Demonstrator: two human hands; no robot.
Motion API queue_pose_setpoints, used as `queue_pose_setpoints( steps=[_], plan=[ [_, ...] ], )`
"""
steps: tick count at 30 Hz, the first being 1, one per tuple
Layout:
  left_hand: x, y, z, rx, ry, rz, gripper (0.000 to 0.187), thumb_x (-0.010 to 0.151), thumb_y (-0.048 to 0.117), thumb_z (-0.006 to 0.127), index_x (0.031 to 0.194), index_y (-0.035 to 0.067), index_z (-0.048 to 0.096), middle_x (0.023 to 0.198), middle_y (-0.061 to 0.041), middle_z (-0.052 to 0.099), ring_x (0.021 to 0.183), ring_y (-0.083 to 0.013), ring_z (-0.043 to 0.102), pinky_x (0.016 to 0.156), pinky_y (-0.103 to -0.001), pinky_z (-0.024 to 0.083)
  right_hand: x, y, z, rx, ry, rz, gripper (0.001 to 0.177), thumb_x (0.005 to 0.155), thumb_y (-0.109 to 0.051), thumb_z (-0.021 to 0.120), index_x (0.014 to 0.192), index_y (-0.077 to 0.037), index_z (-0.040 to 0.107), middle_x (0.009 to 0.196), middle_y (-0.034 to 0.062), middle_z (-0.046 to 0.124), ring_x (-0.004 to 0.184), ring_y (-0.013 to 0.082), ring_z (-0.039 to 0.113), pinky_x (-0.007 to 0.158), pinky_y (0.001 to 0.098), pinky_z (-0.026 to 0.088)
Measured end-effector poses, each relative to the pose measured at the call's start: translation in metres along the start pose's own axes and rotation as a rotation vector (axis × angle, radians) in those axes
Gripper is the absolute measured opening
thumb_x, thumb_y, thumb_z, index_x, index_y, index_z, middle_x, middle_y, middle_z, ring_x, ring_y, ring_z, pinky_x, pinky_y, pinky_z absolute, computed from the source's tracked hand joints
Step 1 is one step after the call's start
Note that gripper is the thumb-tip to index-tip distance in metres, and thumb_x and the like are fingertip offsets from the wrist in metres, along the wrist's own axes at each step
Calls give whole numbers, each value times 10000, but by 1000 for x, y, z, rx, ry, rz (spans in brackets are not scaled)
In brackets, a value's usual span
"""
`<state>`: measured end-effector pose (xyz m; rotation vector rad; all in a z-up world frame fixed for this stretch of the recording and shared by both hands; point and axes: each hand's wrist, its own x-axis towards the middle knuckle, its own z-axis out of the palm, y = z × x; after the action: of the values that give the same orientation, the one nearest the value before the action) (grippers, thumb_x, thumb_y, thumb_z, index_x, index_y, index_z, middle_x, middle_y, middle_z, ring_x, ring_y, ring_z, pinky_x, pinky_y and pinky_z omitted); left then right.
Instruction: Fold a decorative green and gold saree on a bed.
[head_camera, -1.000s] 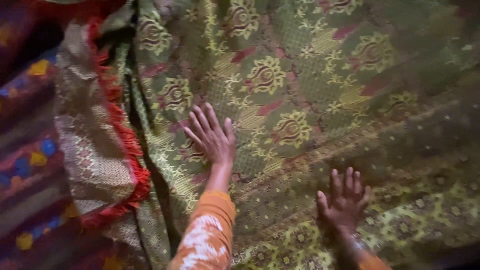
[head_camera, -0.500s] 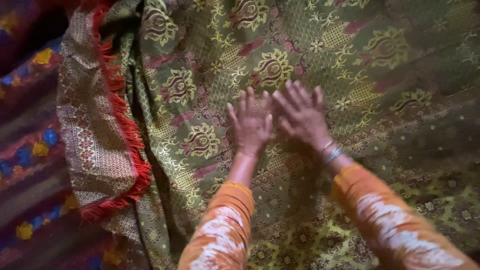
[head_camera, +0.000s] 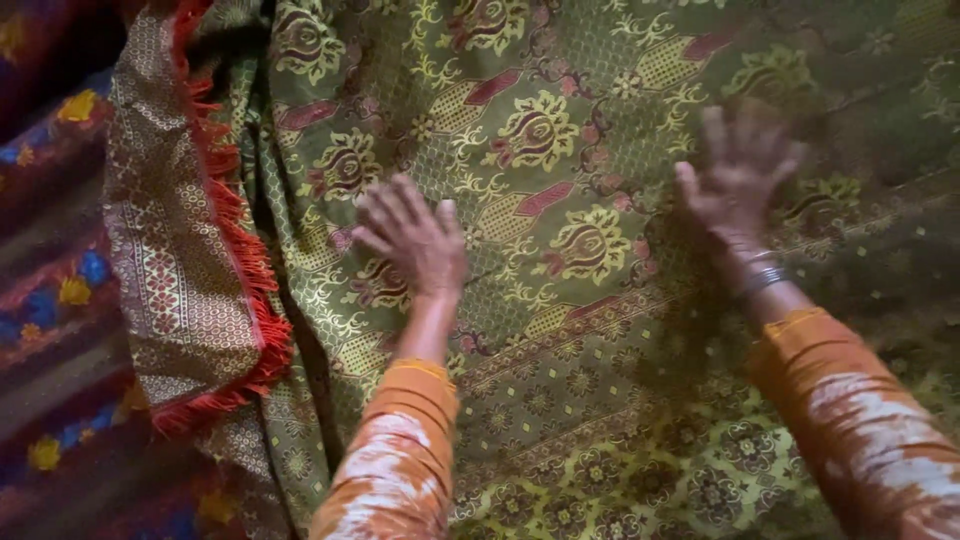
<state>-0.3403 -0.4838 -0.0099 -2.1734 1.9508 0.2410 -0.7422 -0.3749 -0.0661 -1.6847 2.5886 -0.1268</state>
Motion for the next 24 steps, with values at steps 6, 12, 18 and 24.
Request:
queue_pose_setpoints(
  steps=[6, 12, 18, 24],
  plan=[
    [-63, 111, 40, -181, 440, 588, 747, 1079, 480, 440, 1683, 163, 136, 1753, -104, 66, 1632, -284, 45, 1291, -673, 5, -16, -83, -37, 175, 38, -550, 702, 1034, -483, 592, 1672, -290, 371, 1762, 131, 221, 1628, 327, 187, 1274, 590, -7],
    [-89, 147, 34, -122, 322, 584, 681, 1065, 498, 430, 1662, 235, 234, 1744, -91, 104, 1618, -303, 75, 1279, -662, 42, -2, 26, -32, 126, 26, -483, 718, 1091, -558, 551, 1723, -275, 361, 1803, 102, 180, 1655, 293, 101, 1284, 579, 5],
    [-94, 151, 38, -95, 312, 554, 686, 1067, 499, 432, 1669, 245, 225, 1744, -104, 108, 1613, -300, 87, 1261, -666, 31, -12, 159, -56, 120, -16, -114, 800, 1071, -659, 522, 1746, -338, 239, 1826, 56, 98, 1689, 264, 59, 1296, 658, 5],
    [-143, 203, 51, -183, 452, 338, 754, 1051, 573, 430, 1660, 218, 165, 1726, -145, 70, 1600, -358, 47, 1241, -697, -8, -17, 176, -30, 106, 86, 41, 793, 1087, -663, 512, 1749, -324, 238, 1794, 126, 98, 1651, 359, 55, 1226, 772, -10]
  ],
)
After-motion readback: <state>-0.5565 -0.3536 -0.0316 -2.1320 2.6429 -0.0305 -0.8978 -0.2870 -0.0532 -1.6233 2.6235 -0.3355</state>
